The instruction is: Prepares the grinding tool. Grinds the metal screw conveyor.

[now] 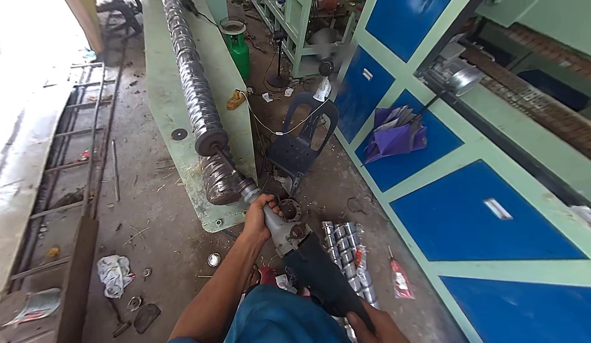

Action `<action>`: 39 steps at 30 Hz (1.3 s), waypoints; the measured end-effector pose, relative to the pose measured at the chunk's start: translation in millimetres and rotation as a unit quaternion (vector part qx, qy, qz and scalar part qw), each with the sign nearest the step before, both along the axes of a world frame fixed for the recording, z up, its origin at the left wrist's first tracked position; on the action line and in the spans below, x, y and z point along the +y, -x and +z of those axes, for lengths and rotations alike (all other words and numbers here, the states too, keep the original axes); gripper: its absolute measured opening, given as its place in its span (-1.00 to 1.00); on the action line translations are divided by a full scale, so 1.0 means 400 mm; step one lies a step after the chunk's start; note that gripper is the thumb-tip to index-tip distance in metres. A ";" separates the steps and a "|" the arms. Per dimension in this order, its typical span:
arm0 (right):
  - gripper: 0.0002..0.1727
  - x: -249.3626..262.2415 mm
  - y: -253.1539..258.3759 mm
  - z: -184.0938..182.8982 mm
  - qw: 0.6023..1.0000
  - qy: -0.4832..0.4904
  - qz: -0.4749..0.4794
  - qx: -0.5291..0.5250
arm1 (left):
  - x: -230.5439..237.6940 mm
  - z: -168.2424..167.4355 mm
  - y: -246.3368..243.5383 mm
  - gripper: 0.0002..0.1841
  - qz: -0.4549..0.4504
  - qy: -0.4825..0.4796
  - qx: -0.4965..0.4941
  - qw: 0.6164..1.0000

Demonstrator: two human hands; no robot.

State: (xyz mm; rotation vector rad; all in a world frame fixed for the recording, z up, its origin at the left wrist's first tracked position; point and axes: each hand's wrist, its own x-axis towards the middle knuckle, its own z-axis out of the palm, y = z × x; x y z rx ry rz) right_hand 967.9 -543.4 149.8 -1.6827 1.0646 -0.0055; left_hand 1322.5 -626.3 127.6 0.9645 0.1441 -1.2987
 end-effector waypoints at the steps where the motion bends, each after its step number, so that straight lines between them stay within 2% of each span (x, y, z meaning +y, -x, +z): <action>1: -0.36 0.000 0.002 -0.008 1.000 -0.003 -0.007 -0.006 | -0.009 -0.004 0.003 -0.84 -0.004 -0.002 -0.003 1.000; 12: -0.45 -0.019 0.000 -0.049 0.997 -0.041 -0.037 -0.057 | -0.063 -0.038 0.010 -0.93 -0.017 -0.040 -0.024 0.999; 16: -0.47 -0.023 -0.001 -0.032 0.996 -0.058 -0.033 -0.058 | -0.048 -0.022 0.004 -0.92 -0.012 -0.024 -0.020 0.999; 30: -0.39 -0.012 -0.022 0.015 1.000 -0.009 0.012 -0.013 | 0.036 0.009 -0.026 -0.85 0.028 -0.011 -0.010 1.000; 39: -0.38 -0.010 -0.019 0.003 1.000 0.001 0.020 -0.009 | 0.045 0.004 -0.027 -0.85 0.032 -0.007 -0.009 0.999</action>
